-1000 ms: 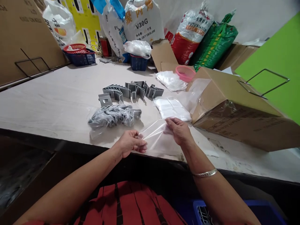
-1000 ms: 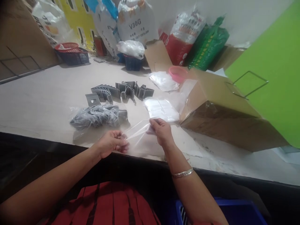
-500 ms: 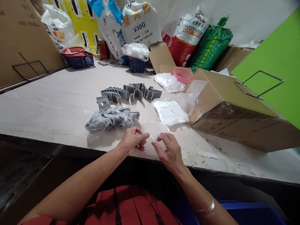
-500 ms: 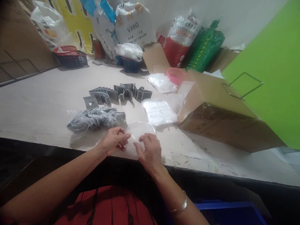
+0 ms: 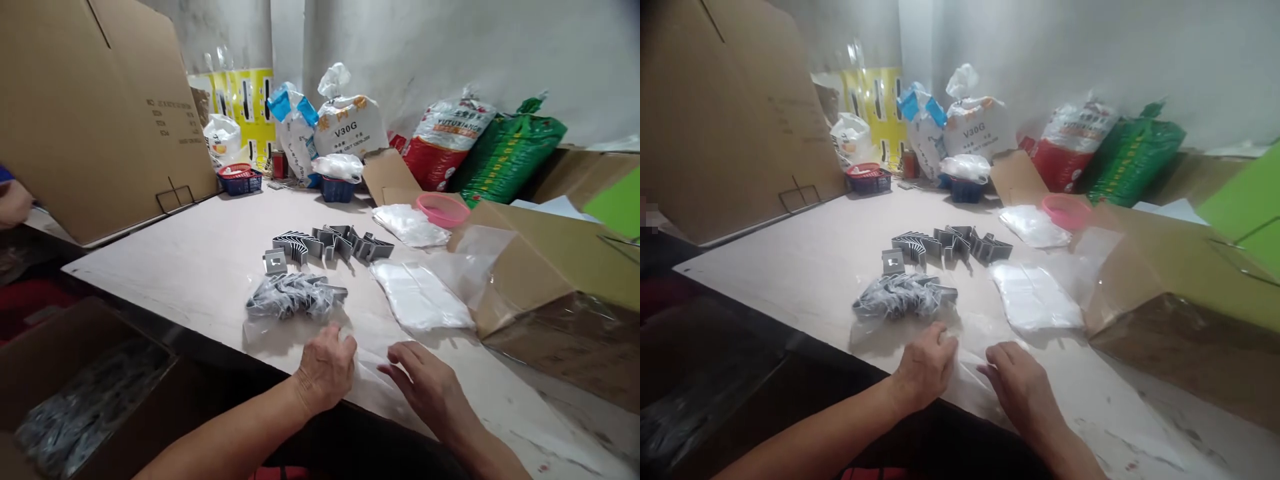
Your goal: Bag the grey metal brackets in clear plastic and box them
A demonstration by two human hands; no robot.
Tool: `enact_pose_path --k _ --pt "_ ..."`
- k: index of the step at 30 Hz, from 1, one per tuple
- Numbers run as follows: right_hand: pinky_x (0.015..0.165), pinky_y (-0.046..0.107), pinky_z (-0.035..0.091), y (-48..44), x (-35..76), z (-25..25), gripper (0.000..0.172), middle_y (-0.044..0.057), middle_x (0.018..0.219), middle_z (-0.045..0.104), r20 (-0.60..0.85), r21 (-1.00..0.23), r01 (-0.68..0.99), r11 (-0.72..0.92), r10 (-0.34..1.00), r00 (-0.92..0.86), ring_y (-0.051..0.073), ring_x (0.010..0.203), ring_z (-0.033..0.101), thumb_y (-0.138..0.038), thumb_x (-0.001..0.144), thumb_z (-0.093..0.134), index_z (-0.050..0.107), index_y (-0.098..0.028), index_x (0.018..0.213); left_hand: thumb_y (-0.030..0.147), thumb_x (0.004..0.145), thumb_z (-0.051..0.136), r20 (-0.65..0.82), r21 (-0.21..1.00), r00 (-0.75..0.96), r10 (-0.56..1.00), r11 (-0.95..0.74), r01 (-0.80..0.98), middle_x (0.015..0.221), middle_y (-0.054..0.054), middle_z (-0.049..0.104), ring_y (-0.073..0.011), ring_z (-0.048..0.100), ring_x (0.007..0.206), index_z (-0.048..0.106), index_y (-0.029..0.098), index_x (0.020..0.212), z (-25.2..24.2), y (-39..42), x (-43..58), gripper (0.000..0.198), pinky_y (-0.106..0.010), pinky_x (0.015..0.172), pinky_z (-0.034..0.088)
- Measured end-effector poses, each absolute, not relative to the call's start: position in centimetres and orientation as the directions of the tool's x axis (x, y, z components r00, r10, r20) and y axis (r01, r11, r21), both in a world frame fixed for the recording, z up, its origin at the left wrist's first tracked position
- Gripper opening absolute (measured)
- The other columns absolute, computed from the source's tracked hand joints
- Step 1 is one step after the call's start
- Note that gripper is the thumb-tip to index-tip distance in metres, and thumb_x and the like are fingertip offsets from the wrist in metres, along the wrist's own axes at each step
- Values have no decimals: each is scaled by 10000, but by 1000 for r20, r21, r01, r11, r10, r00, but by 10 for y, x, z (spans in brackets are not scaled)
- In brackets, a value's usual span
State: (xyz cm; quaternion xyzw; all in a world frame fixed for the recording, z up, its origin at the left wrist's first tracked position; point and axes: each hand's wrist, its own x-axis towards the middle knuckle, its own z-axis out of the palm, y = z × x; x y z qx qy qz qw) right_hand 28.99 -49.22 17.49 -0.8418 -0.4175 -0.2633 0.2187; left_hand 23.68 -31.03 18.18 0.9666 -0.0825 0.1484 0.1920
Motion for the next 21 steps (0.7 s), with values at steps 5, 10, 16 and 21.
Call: enact_pose_path --k 5,10,16,21 --pt "477 236 429 -496 317 206 271 24 682 617 362 -410 778 -475 698 617 143 571 567 -477 760 542 568 -208 746 81 633 437 389 434 921 -38 -874 -220 852 -108 486 -177 491 682 564 151 692 168 -304 235 156 -278 558 406" --pt "484 228 419 -408 355 252 210 29 712 620 414 -447 798 -403 698 584 118 564 547 -343 827 481 603 -188 756 81 585 448 387 559 922 -9 -793 -242 697 -55 479 -156 474 610 602 170 735 153 -299 237 232 -264 516 362" --pt "676 256 419 -251 397 254 310 85 1023 613 288 -32 906 -422 864 413 165 865 542 -69 797 475 582 -186 1063 118 469 487 489 622 872 -7 -698 -355 671 -44 510 -125 446 539 580 167 729 138 -293 240 280 -237 444 291" --pt "623 270 394 -197 417 235 142 99 790 651 149 79 892 -445 890 431 197 789 542 -105 763 553 682 -161 775 155 474 500 596 591 803 10 -682 -430 540 -2 407 -79 311 452 406 167 479 129 -296 246 95 -222 415 216"
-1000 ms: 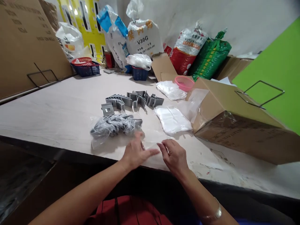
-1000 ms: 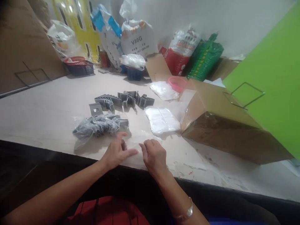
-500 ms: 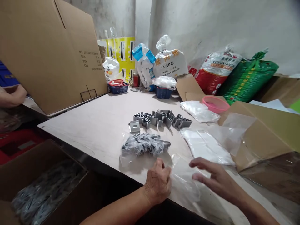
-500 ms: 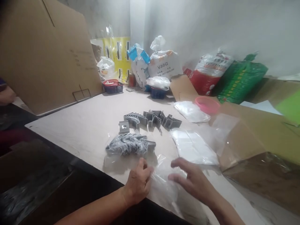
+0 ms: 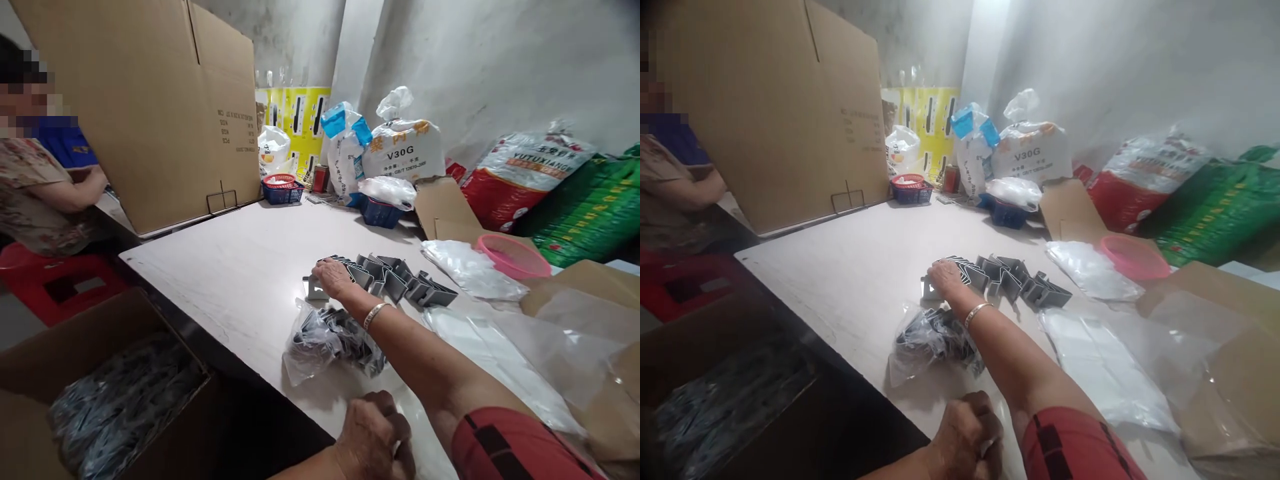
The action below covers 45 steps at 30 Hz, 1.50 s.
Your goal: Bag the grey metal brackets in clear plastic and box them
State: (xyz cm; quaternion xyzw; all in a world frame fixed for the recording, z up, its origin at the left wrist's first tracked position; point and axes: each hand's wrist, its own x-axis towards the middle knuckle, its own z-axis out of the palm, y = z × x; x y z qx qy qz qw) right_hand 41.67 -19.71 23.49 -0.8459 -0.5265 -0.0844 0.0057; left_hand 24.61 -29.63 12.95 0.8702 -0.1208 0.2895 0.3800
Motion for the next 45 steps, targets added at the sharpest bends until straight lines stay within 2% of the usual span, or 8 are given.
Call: enact_pose_path --k 5,10,15,27,33,39,42,45 --pt "669 289 399 -234 417 248 193 68 842 656 267 37 887 -459 861 434 187 808 523 -182 826 496 686 -204 798 117 486 507 563 618 827 -4 -662 -424 498 9 413 -84 350 466 402 166 451 129 -295 248 121 -229 460 261" --pt "709 311 442 -354 379 272 99 15 776 645 660 -500 851 -162 565 495 146 741 547 -216 771 577 674 -232 762 88 634 494 430 702 903 24 -637 -318 523 1 484 -104 445 528 529 166 500 149 -291 244 159 -224 539 333" --pt "628 299 459 -461 319 261 78 7 731 623 532 -804 593 34 486 693 141 697 554 -305 724 641 681 -240 736 127 704 506 401 746 916 -24 -572 -342 565 -7 519 -98 469 531 584 149 545 175 -300 254 179 -213 533 352" --pt "634 269 449 -543 276 220 59 10 703 617 522 -773 628 -87 475 709 122 666 545 -224 752 623 682 -227 762 196 764 540 450 599 847 -283 -607 -522 547 -1 524 -85 461 496 639 140 638 215 -330 253 170 -202 490 343" --pt "642 266 412 -558 272 227 141 37 710 613 486 -470 783 -408 620 616 131 679 507 -172 813 521 659 -176 785 166 765 521 470 586 829 -304 -595 -550 521 14 488 -79 449 497 627 140 623 228 -343 242 179 -193 495 343" --pt "574 246 339 -536 270 248 172 49 697 571 326 -165 674 -720 605 726 151 695 479 -60 758 487 634 -143 728 232 688 601 334 756 921 -200 -527 -388 481 39 451 -70 400 475 606 146 577 231 -363 232 141 -199 480 316" --pt "584 248 348 -524 269 250 150 50 728 573 397 -233 676 -699 566 722 153 706 479 -74 752 495 620 -157 759 267 617 637 129 916 989 -72 -373 -147 454 50 436 -55 354 441 558 136 526 226 -364 238 178 -194 438 279" --pt "605 264 381 -522 265 233 146 56 827 567 565 -494 594 -635 285 774 167 754 487 -220 752 568 573 -191 896 304 543 677 -73 995 997 -11 -66 72 434 66 403 -23 284 378 505 134 513 222 -356 248 244 -177 375 207"
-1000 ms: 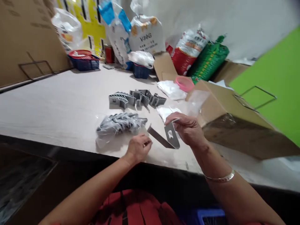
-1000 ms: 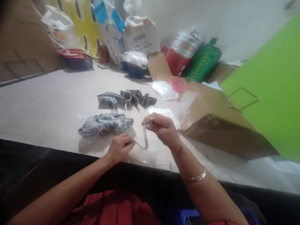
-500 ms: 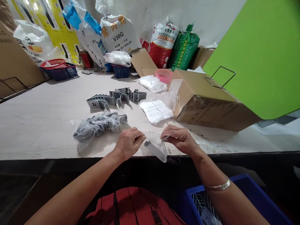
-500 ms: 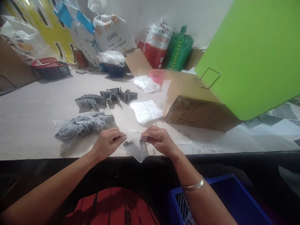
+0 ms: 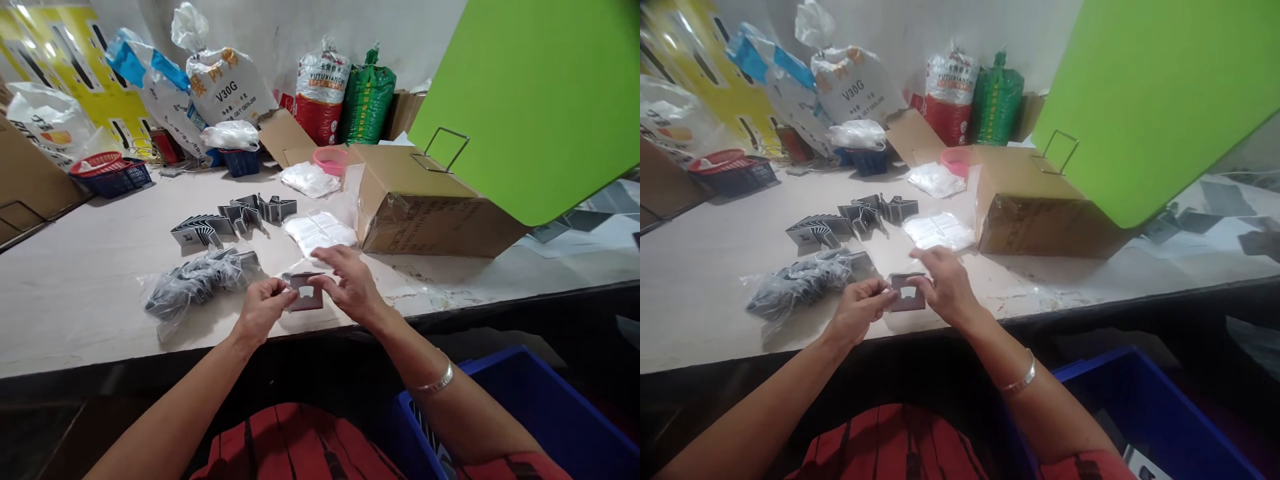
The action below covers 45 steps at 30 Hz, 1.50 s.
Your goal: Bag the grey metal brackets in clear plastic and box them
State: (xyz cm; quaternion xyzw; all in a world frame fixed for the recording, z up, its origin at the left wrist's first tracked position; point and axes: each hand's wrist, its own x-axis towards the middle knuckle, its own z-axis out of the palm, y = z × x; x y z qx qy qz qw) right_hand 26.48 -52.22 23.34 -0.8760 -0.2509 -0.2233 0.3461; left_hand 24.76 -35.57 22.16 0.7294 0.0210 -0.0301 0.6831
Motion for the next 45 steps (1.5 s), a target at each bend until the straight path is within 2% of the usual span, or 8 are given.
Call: enact_pose_path --k 3,7,18,25,31,34,39,45 --pt "578 265 392 -524 256 206 267 26 769 541 416 -778 363 -513 12 909 154 704 483 -388 693 628 513 -196 839 303 472 728 -150 980 989 8 136 148 430 73 392 -4 269 345 474 133 509 220 -348 255 308 -162 346 164" --pt "561 235 396 -519 248 180 338 -34 687 512 120 -987 127 -96 75 990 107 633 477 -391 610 686 486 -199 803 277 446 744 -168 955 986 -4 246 164 438 80 394 6 275 323 465 133 525 218 -347 258 324 -148 335 155" --pt "495 205 379 -505 253 176 230 -57 555 505 -50 -875 -99 474 115 992 62 497 467 -313 599 710 537 -165 633 250 421 743 -244 926 969 -47 284 247 425 74 399 7 286 322 462 127 503 215 -348 258 317 -142 337 160" --pt "454 197 314 -494 245 176 203 -60 516 496 -62 -916 -38 399 -49 997 44 435 409 -284 607 687 528 -158 599 279 501 683 -167 960 982 90 242 141 429 84 372 -13 274 334 450 154 537 201 -348 258 267 -168 358 175" --pt "421 202 274 -499 260 187 230 -72 479 452 -70 -945 -50 323 -49 996 42 400 354 -298 566 680 491 -166 574 198 609 582 327 860 944 52 -430 -274 465 45 425 -77 386 485 472 163 462 188 -348 255 187 -206 496 299" --pt "426 210 266 -508 275 189 208 -71 478 428 22 -994 23 102 -10 1000 56 418 342 -315 600 637 488 -172 580 181 618 584 322 763 946 -34 -582 -280 454 41 434 -87 393 485 483 165 435 187 -344 257 210 -218 513 302" --pt "492 229 299 -512 282 202 148 -45 517 439 305 -834 357 -421 187 934 90 498 382 -268 701 533 492 -183 586 240 684 565 296 872 951 91 -433 -230 523 20 522 -104 469 522 592 171 550 189 -339 262 152 -220 534 378" --pt "493 230 332 -502 274 212 139 -38 534 447 448 -769 411 -489 45 893 99 494 404 -269 741 505 484 -197 624 277 650 607 234 972 909 344 -94 -214 485 45 469 -73 443 409 561 162 570 195 -341 261 147 -196 412 374"
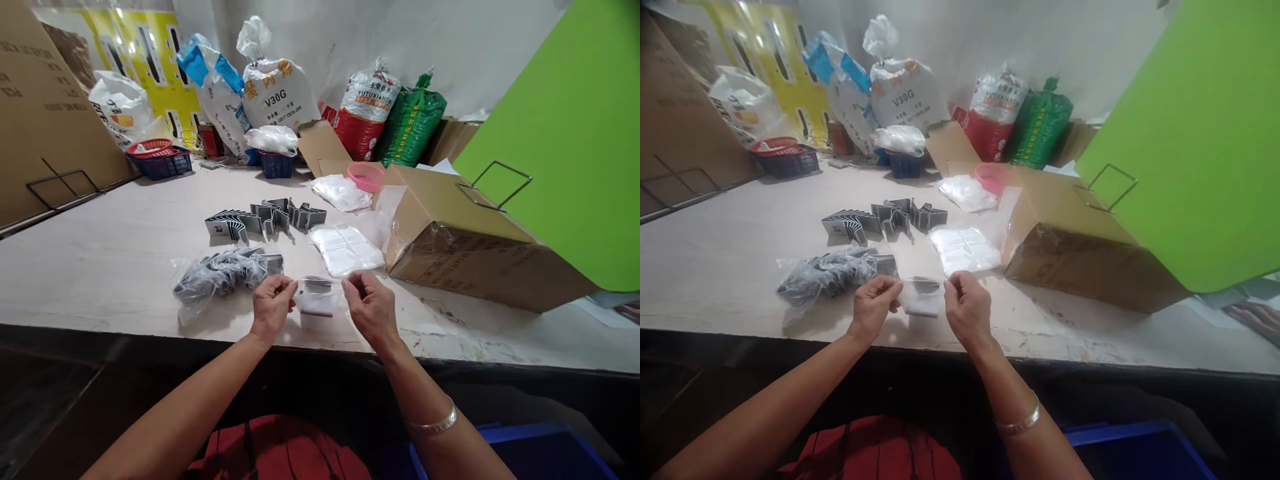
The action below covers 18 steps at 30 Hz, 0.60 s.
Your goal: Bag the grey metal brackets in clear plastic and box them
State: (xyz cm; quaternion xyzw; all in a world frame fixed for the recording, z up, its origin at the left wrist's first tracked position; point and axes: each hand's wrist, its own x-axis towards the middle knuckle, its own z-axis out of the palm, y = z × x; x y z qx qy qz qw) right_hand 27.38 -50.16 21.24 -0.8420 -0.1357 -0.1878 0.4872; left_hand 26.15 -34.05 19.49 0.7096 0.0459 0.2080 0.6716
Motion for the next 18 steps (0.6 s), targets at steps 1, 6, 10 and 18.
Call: enact_pose_path --k 1,6,10,18 --pt "475 225 333 -500 272 212 148 -43 525 431 416 -812 380 -444 17 909 95 479 396 -277 738 513 478 -198 618 277 638 617 185 981 917 355 -15 -192 468 53 460 -67 434 381 551 160 570 198 -341 260 151 -192 389 368" --pt "496 220 406 -498 263 214 125 -36 579 471 297 -925 325 -198 155 942 91 503 452 -302 763 516 509 -190 706 247 632 640 157 966 937 312 151 -212 454 62 488 -73 473 376 535 157 620 217 -342 250 138 -199 405 403" --pt "605 249 454 -501 260 208 111 15 744 550 332 -833 497 -243 498 801 120 649 525 -229 765 536 547 -186 867 242 682 610 171 980 976 135 79 -183 482 41 516 -90 504 432 535 151 663 213 -342 243 120 -227 474 435" --pt "651 295 444 -492 289 195 155 99 893 550 562 -244 845 -475 642 522 178 787 513 -90 783 433 559 -172 821 277 728 562 309 872 945 -103 -366 -325 777 -55 546 -143 532 678 574 126 887 197 -337 224 220 -285 637 472"
